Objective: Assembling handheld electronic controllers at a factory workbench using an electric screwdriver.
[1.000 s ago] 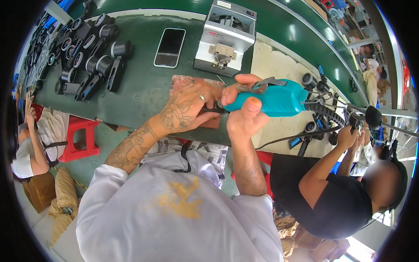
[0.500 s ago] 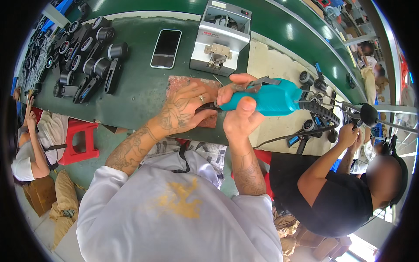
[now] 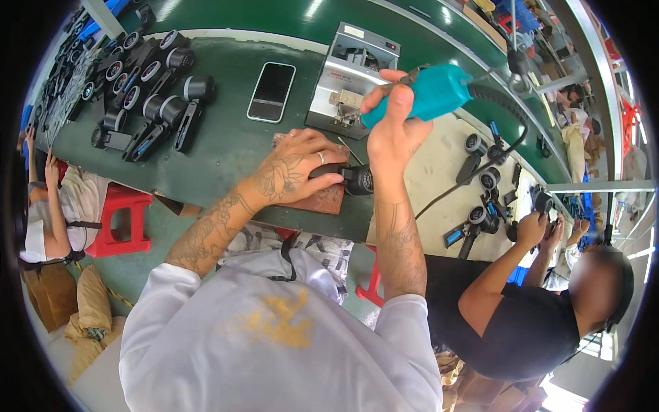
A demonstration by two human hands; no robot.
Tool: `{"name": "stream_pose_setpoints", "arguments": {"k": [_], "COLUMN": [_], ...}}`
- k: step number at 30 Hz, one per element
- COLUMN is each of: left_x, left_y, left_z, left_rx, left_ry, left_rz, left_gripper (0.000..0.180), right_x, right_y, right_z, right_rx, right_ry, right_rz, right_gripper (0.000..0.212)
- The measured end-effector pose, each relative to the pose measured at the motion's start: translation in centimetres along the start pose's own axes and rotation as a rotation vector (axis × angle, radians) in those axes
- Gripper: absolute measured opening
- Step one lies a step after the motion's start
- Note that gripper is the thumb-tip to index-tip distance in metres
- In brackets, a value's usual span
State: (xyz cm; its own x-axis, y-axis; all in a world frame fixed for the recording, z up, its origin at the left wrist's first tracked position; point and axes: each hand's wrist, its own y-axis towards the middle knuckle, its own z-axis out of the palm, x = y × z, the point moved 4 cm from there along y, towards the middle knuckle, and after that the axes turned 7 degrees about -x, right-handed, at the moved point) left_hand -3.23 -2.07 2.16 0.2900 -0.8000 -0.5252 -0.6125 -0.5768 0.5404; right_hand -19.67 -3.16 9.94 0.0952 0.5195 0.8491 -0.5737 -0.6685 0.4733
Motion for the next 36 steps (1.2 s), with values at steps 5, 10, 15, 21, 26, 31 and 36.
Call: {"name": "stream_pose_setpoints", "arguments": {"k": [5,10,15,21,26,31,36], "left_x": [-0.4,0.0,-0.2,0.0,-0.2,0.2,0.1], "left_y": [-0.8,-0.7,-0.5,-0.6,-0.5,-0.6,-0.8], "left_z": [-0.3,-0.3,-0.2,-0.3,-0.3,-0.1,0.0], "left_rx": [-0.043,-0.068,-0.065,-0.073,-0.078,-0.064,-0.066], "left_ry": [0.062,0.108,0.127,0.123,0.099,0.087,0.101], "left_rz": [-0.079,-0.097,-0.101,-0.104,-0.109,-0.123,-0.12], "left_gripper": [0.038,0.04,0.04,0.04,0.04,0.04,0.039], "right_x": [-0.5,-2.0,-3.2,-2.3,-0.3,-0.3,-0.6], "right_y": [0.4,0.7,0.5,-0.1,-2.5,-3.0,-3.3], "right_z": [1.7,2.2,1.9,2.1,-0.2,-0.4,-0.4], "right_rx": [0.081,0.09,0.126,0.208,0.106,0.119,0.131], "right_ry": [-0.043,-0.047,-0.106,-0.099,-0.073,-0.043,-0.047], "right_rz": [-0.01,-0.069,-0.122,0.019,0.143,0.139,0.169], "right_gripper": [0.051,0.043,0.044,0.044,0.043,0.05,0.048]}}
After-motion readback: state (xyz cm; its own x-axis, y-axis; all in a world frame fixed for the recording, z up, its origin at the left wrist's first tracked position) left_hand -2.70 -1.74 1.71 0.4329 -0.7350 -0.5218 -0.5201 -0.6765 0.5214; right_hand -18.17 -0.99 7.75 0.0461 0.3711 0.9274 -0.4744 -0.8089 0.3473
